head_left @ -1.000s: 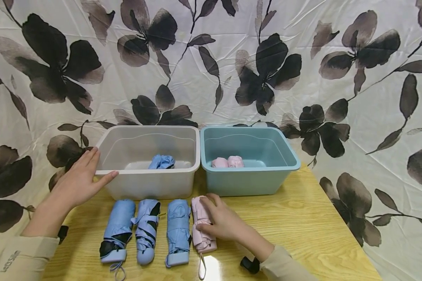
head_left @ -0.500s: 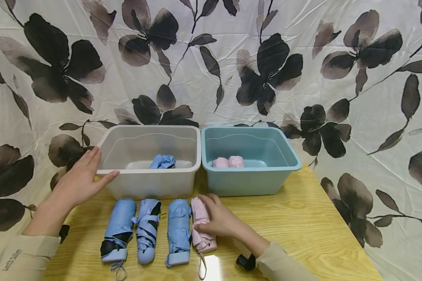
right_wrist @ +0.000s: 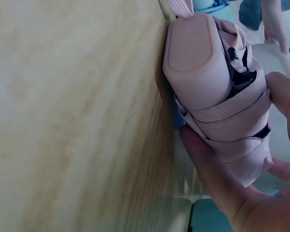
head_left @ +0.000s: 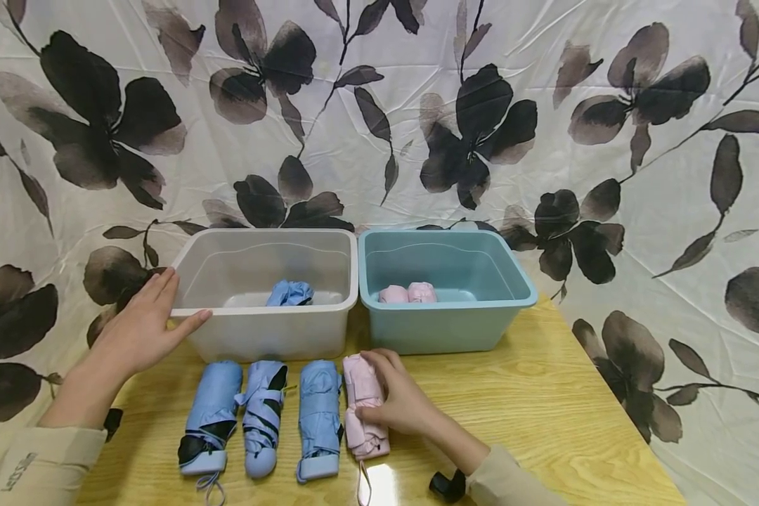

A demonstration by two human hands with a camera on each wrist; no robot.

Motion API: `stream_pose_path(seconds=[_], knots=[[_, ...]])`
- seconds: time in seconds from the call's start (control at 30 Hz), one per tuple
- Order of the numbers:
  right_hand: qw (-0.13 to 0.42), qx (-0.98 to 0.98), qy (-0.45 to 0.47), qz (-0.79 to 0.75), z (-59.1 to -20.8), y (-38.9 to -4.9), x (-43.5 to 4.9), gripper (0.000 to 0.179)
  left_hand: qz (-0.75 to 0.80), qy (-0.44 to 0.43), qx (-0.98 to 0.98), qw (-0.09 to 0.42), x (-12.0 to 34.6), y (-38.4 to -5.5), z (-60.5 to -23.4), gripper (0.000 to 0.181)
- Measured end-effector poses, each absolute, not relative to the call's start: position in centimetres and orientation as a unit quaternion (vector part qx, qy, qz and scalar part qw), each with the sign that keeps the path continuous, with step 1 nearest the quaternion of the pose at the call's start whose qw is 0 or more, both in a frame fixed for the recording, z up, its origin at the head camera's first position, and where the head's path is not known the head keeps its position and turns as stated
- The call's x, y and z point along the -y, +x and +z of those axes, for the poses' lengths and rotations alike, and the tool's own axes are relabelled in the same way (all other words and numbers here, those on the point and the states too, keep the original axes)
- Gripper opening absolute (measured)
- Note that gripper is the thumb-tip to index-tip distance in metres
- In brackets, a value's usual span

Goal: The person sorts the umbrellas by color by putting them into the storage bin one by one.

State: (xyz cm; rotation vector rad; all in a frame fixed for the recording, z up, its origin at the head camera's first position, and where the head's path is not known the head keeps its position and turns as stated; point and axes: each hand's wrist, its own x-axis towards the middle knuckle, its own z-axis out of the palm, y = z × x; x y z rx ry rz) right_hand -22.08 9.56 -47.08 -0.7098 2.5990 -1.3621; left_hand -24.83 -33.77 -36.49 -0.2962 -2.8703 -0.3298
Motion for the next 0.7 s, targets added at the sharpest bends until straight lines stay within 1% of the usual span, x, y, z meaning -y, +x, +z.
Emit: stream_pose_path(seconds=[0.33, 0.53, 0.7], knots=[[0.008, -0.845, -0.258, -0.468, -47.1, -20.6, -10.0, 0.095, -0.117, -0.102, 0.981, 0.119, 33.9, -24.9, -36.8, 0.1], [-0.007, -0.802, -0.282, -0.526, -46.5, -20.0, -10.1, 0.097, -0.118, -0.102, 0.981, 0.119, 33.9, -24.9, -36.8, 0.1], [-0.036, -0.773, -0.303, -0.556, -45.9, -19.8, -10.2, 0.099, -0.119, -0.103, 0.98, 0.122, 33.9, -24.9, -36.7, 0.1]])
